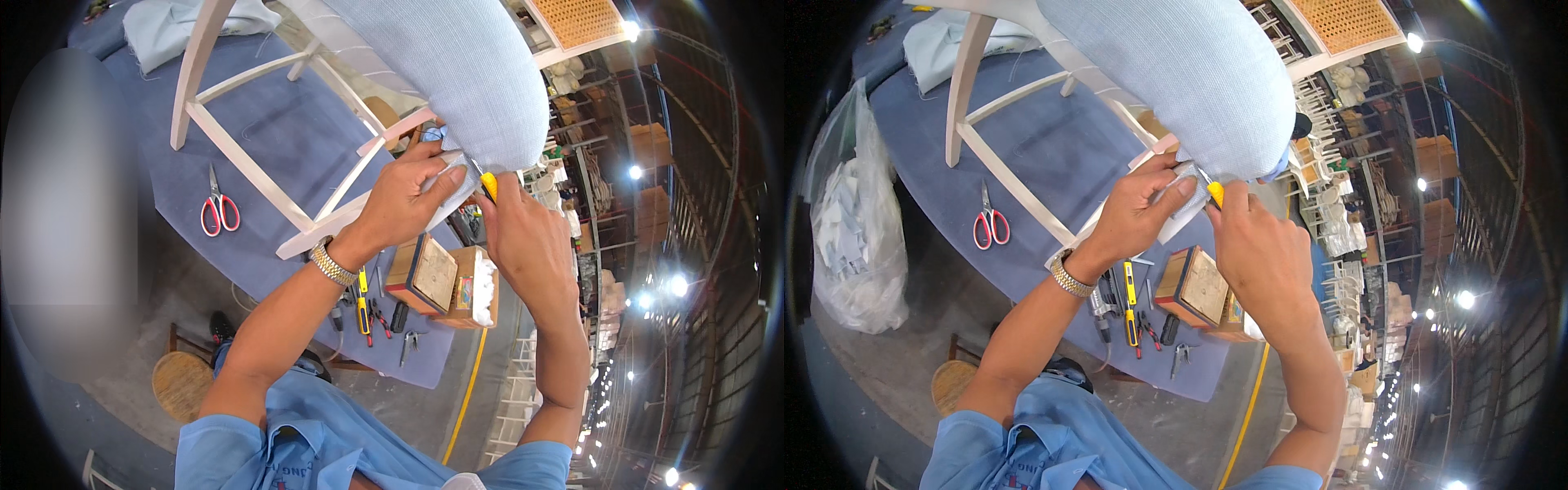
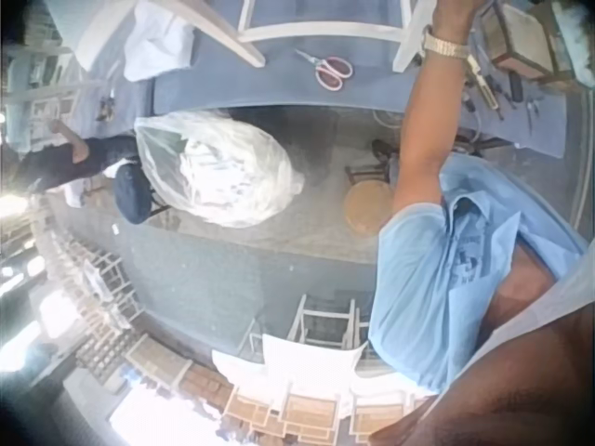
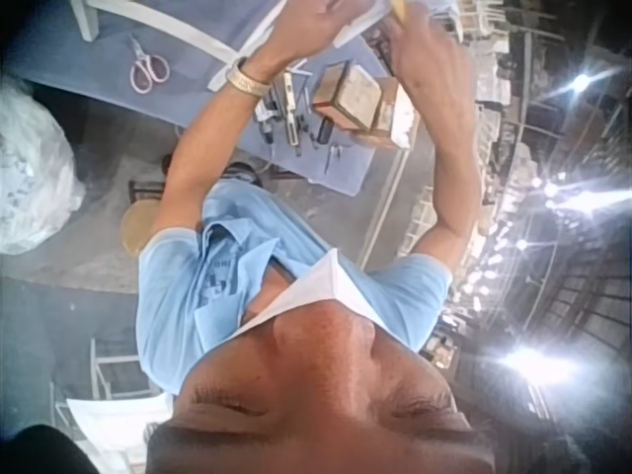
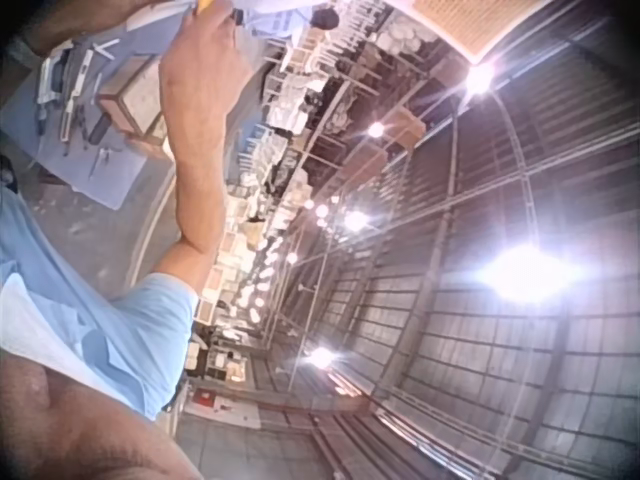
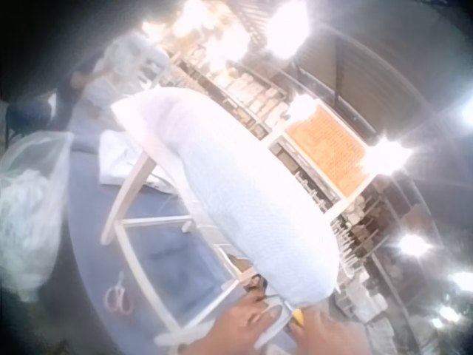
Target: The person staples white fabric onto a wooden chair frame using a pneumatic staple gun, then trims excess fabric with scissors. The person repeatedly smooths and pulls the fabric taut while securing it around the seat and backrest.
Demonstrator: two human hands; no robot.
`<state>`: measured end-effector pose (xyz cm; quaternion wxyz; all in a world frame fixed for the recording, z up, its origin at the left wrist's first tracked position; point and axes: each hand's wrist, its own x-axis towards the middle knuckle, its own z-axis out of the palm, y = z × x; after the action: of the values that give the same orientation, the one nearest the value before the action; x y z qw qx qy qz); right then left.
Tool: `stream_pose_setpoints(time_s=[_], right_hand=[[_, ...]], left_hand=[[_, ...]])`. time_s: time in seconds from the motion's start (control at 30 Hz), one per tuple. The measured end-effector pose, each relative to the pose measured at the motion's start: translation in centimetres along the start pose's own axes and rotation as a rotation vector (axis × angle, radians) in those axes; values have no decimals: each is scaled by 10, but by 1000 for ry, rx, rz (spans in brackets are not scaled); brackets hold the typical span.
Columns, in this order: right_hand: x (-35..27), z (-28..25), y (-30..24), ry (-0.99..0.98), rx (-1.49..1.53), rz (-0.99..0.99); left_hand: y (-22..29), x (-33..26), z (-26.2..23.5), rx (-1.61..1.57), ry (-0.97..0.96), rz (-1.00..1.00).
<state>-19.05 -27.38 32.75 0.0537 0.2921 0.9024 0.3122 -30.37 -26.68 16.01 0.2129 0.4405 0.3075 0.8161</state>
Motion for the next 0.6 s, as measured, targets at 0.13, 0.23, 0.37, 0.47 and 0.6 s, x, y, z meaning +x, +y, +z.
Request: stream_pose_setpoints(time_s=[0.13, 0.23, 0.37, 0.47, 0.6], right_hand=[[1, -6, -1, -68, -18, 12], [0, -3, 4, -61, -8, -9], [1, -4, 6, -71, 6, -35], [-2, -5, 8, -84, 17, -31], [0, -8, 9, -90, 20, -52]], left_hand=[[2, 0, -1, -40, 13, -6], [0, 0, 1, -37, 35, 21], [-3, 0, 3, -61, 67, 57], [-2, -2, 3, -78, 47, 35], [-4, 0, 3, -55, 76, 49]])
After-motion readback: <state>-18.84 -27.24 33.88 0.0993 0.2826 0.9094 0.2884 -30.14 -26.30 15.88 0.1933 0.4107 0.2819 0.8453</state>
